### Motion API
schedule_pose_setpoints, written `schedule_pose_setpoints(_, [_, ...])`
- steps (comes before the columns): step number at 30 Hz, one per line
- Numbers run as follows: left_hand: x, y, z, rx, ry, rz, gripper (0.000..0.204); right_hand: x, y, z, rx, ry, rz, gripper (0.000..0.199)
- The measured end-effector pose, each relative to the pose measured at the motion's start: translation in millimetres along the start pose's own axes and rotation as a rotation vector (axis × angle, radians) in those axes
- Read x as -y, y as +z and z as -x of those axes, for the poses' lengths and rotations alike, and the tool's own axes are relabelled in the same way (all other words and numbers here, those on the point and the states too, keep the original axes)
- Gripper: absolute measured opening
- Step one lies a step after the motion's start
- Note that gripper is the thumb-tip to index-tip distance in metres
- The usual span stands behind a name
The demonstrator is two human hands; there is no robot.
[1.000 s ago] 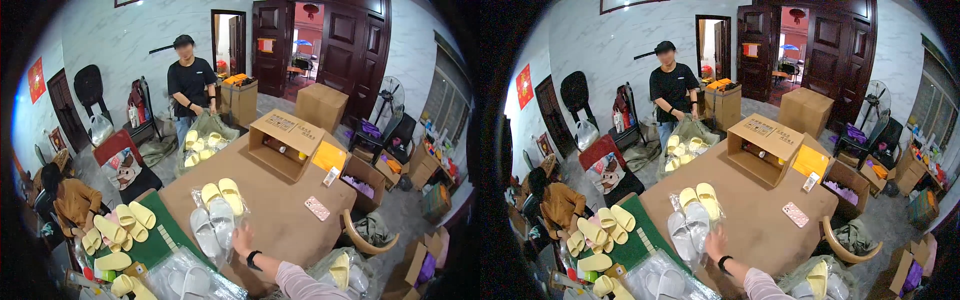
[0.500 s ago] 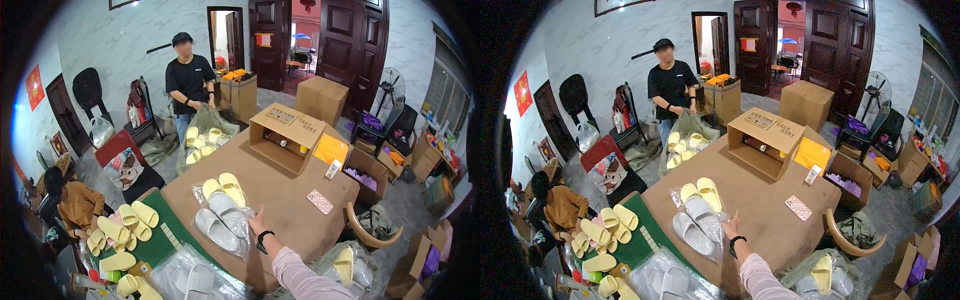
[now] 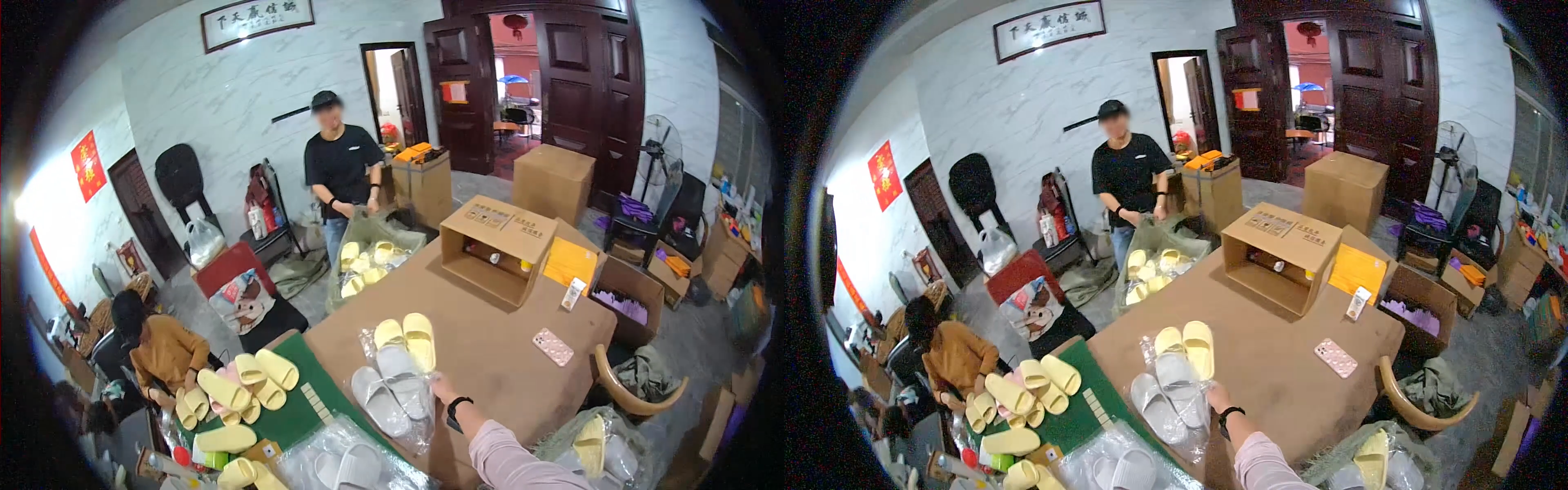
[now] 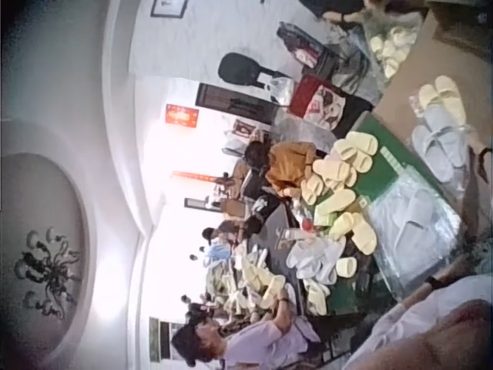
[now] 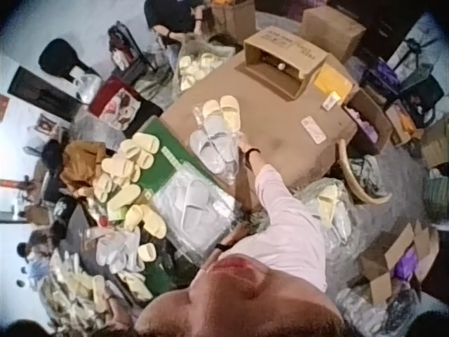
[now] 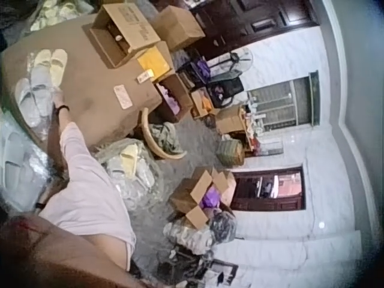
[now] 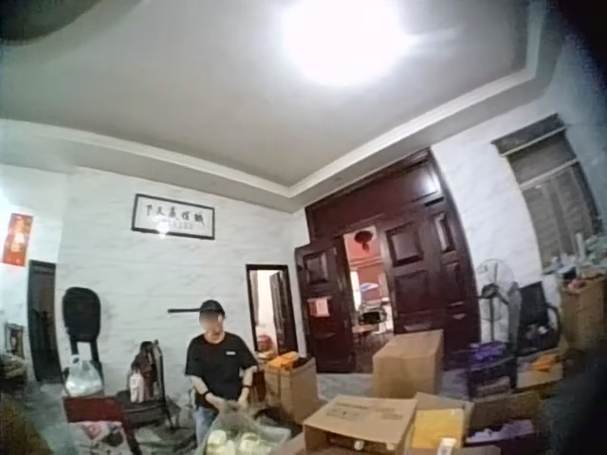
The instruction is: Packing pairs of yellow and white slippers into plastic bags and then into a larger bag for shipping.
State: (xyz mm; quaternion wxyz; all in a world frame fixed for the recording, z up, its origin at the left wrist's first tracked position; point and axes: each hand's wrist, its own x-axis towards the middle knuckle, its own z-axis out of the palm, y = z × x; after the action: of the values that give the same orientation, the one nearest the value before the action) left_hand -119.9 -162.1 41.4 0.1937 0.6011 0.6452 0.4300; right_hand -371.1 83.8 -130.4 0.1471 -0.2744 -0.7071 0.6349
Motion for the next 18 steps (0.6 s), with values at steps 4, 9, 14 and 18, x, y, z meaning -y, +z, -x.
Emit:
schedule_pose_setpoints(4, [-29, 27, 23, -0.114, -0.01, -0.061, 0.047, -31, -25, 4, 0.006, 0.123, -0.005, 0.021])
schedule_pose_setpoints(9, [-38, 64, 49, -0.314, -0.546, -0.129, 0.045, 34, -34, 75, 0.139, 0.197, -0.16, 0.021])
schedule_pose_setpoints(14, [-30, 90, 48, -0.356, -1.001, 0.176, 0.042, 37, -54, 100, 0.014, 0.237, -0.43, 0.032])
schedule_pose_setpoints(18, [14, 126, 56, -0.158, -0.818, 0.301, 0.036, -17, -91, 79, -0.042, 0.053, -0.395, 0.037])
